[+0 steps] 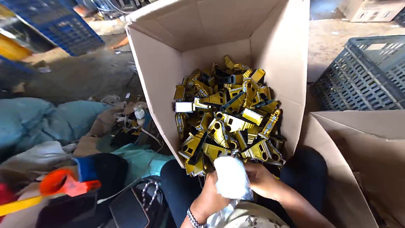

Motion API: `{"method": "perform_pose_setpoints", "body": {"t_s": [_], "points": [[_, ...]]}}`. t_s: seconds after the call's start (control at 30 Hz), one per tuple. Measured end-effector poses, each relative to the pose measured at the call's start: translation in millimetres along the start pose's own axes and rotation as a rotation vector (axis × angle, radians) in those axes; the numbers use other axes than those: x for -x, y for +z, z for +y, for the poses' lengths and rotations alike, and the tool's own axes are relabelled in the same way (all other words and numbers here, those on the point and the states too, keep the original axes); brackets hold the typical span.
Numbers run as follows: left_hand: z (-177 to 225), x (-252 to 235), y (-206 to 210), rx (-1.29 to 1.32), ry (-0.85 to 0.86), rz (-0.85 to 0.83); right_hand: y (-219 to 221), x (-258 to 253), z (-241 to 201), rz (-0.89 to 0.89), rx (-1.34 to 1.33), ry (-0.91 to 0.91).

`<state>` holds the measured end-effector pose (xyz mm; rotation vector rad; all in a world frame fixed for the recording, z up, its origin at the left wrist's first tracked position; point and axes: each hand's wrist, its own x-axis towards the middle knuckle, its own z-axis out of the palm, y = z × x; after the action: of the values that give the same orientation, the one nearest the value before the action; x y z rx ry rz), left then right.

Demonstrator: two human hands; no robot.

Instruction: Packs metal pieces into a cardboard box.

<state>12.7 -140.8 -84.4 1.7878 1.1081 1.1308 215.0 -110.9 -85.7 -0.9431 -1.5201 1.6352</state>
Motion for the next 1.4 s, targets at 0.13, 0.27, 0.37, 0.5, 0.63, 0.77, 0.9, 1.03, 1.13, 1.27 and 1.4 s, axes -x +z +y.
{"method": "perform_pose_setpoints", "body": {"t_s": [0.13, 0.27, 0.37, 0.5, 0.63, 0.77, 0.9, 1.03, 1.13, 1.27, 1.4], "points": [[-2, 13, -2, 0.036, 0.031, 0.039, 28, 7, 6, 0.137, 0.065, 0.07], [-1, 29, -19, 0.137, -0.112, 0.085, 32, 10, -7, -0.083, -0.061, 0.047], [9, 29, -30, -0.067, -0.12, 0.051, 30, 10, -10, -0.11, -0.068, 0.103], [-21, 14, -57, 0.05, -0.134, 0.428, 33, 18, -15, 0.05, -0.135, 0.122], [15, 26, -39, 0.454, -0.296, -0.107, 49, 6, -26, -0.078, 0.265, -0.099], [-12, 45, -54, 0.164, -0.18, 0.116, 15, -29, -55, -0.33, 0.451, -0.018], [-26, 55, -78, -0.07, -0.146, 0.474, 0, -84, -53, -0.069, 0.7, 0.117], [-9, 34, -70, 0.13, -0.177, 0.71, 51, -122, -24, -0.37, 1.172, 0.334], [-11, 24, -64, 0.054, -0.153, 0.787, 56, -121, -9, -0.307, 1.171, 0.33], [-13, 9, -64, -0.024, -0.154, 0.762, 17, -81, -15, 0.166, 0.801, -0.068], [-17, -11, -45, 0.02, -0.122, 0.618, -8, -36, -52, 0.549, -0.029, -0.407]]}}
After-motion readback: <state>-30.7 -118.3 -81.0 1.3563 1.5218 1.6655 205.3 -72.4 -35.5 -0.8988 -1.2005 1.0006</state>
